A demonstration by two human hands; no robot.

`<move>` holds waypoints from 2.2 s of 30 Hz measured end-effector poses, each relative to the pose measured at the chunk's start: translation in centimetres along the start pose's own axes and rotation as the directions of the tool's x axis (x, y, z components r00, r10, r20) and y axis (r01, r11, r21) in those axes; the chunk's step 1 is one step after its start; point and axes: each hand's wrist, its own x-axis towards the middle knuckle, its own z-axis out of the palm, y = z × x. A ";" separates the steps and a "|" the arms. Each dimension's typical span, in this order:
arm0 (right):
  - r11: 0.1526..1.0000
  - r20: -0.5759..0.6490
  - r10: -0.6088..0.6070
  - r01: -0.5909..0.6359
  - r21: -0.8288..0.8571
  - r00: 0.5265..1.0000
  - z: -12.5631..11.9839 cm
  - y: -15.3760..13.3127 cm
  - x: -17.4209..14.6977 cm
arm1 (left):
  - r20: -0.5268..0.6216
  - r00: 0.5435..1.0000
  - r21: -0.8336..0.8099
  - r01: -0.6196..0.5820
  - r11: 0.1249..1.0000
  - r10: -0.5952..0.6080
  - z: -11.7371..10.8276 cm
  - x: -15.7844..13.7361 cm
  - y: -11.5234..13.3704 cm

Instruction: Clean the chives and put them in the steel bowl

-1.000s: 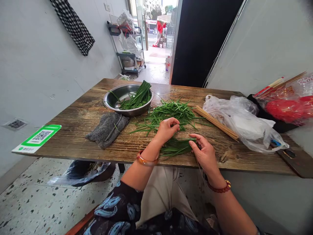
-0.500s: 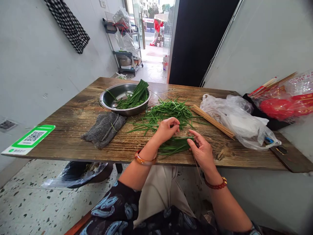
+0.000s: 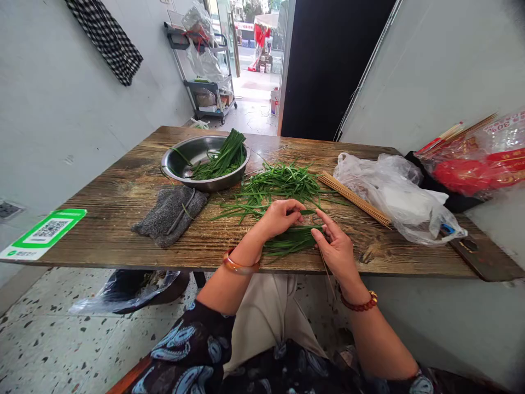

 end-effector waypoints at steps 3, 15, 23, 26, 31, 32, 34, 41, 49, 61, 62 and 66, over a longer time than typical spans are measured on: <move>1.000 0.007 -0.013 0.013 -0.017 1.000 0.0 0.2 0.0 | -0.001 1.000 0.031 -0.007 1.000 0.007 0.0 0.0 0.1; 1.000 0.005 -0.002 0.002 -0.003 1.000 0.2 0.7 0.0 | -0.014 1.000 -0.016 0.001 1.000 -0.001 0.1 -0.1 0.2; 1.000 0.011 0.007 -0.007 0.029 1.000 0.1 0.2 0.0 | 0.005 1.000 0.000 -0.020 1.000 0.020 0.0 -0.1 0.1; 1.000 0.007 -0.009 0.009 0.021 1.000 0.1 0.5 0.0 | 0.025 1.000 -0.037 -0.006 0.999 0.007 -0.1 -0.1 0.4; 0.999 0.017 -0.018 0.017 0.043 1.000 0.1 0.7 0.0 | -0.036 0.999 -0.040 -0.003 0.999 0.001 -0.3 0.0 0.5; 0.999 0.018 -0.019 0.018 0.047 1.000 0.1 0.6 0.0 | -0.054 0.999 -0.024 -0.007 1.000 0.006 -0.4 0.0 0.4; 0.999 0.021 -0.021 0.020 0.049 1.000 0.1 0.6 0.0 | -0.081 0.996 0.011 -0.024 1.000 0.025 -0.4 0.1 0.1; 0.998 0.037 -0.043 0.041 0.054 0.998 0.0 0.6 0.0 | -0.109 0.994 -0.016 -0.018 1.000 0.016 -0.3 0.2 0.0; 0.997 0.047 -0.052 0.049 0.059 0.998 0.1 0.7 0.0 | -0.162 0.986 -0.016 -0.053 0.998 0.050 -0.5 0.1 0.1; 0.997 0.051 -0.059 0.056 0.053 0.997 0.1 0.8 0.0 | -0.164 0.985 0.089 -0.038 0.995 0.052 -0.7 -0.1 0.5; 0.997 0.051 -0.060 0.058 0.052 0.997 0.2 0.8 0.0 | -0.169 0.984 0.092 -0.042 0.995 0.058 -0.6 -0.1 0.5; 0.997 0.051 -0.067 0.065 0.042 0.996 0.2 0.9 -0.1 | -0.195 0.979 0.067 -0.052 0.996 0.064 -0.6 -0.1 0.5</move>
